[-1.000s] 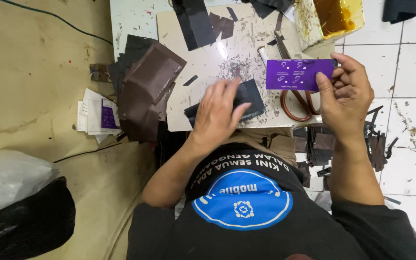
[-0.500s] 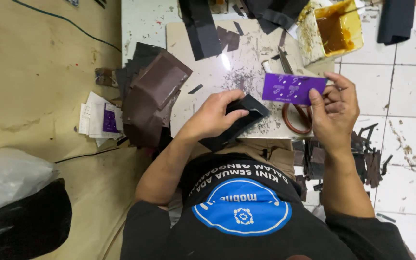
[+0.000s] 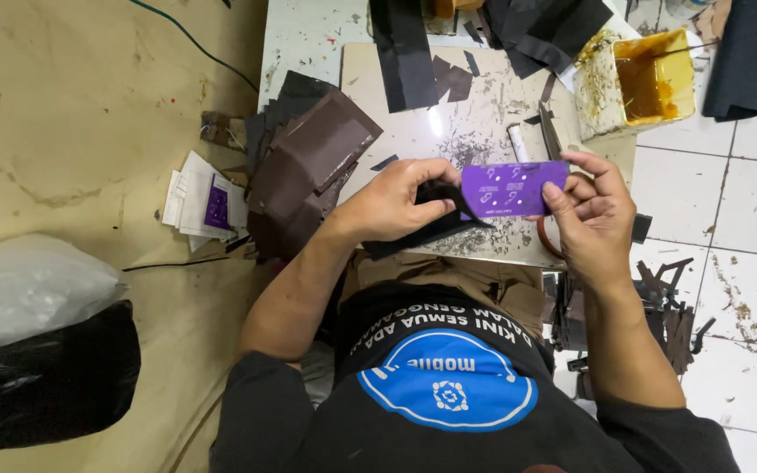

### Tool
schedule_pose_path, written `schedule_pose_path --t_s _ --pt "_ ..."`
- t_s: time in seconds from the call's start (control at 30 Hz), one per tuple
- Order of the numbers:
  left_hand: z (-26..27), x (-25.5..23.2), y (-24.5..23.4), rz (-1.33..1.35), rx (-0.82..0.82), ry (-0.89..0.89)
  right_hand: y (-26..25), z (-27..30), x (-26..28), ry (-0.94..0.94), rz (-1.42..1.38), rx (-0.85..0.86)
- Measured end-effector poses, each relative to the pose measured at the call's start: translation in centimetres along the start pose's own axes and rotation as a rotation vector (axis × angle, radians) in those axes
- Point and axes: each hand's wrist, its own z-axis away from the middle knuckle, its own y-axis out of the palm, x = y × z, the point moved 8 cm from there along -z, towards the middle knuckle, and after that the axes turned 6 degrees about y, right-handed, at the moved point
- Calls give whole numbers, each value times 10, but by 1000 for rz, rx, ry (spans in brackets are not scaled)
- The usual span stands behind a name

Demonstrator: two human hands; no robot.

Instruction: Assembling a leather wallet by applying adhesive, fitting pieces together, and trimming edges with scissors

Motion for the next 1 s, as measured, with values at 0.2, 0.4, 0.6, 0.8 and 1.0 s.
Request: schedule_pose_path --t_s 0.2,0.4,0.6,0.8,1.0 --pt "4 -1 -18 -5 -49 -18 -15 -1 -11 -22 127 46" --pt "0 2 -17 -65 -36 -7 6 -4 18 -7 187 123" --pt "-3 7 -16 -55 -22 -30 4 -14 13 47 150 180" --pt "-8 14 -6 -101 -9 -83 23 -12 9 116 102 255" --pt "-6 29 -17 -175 -67 -147 29 -16 -1 144 44 205"
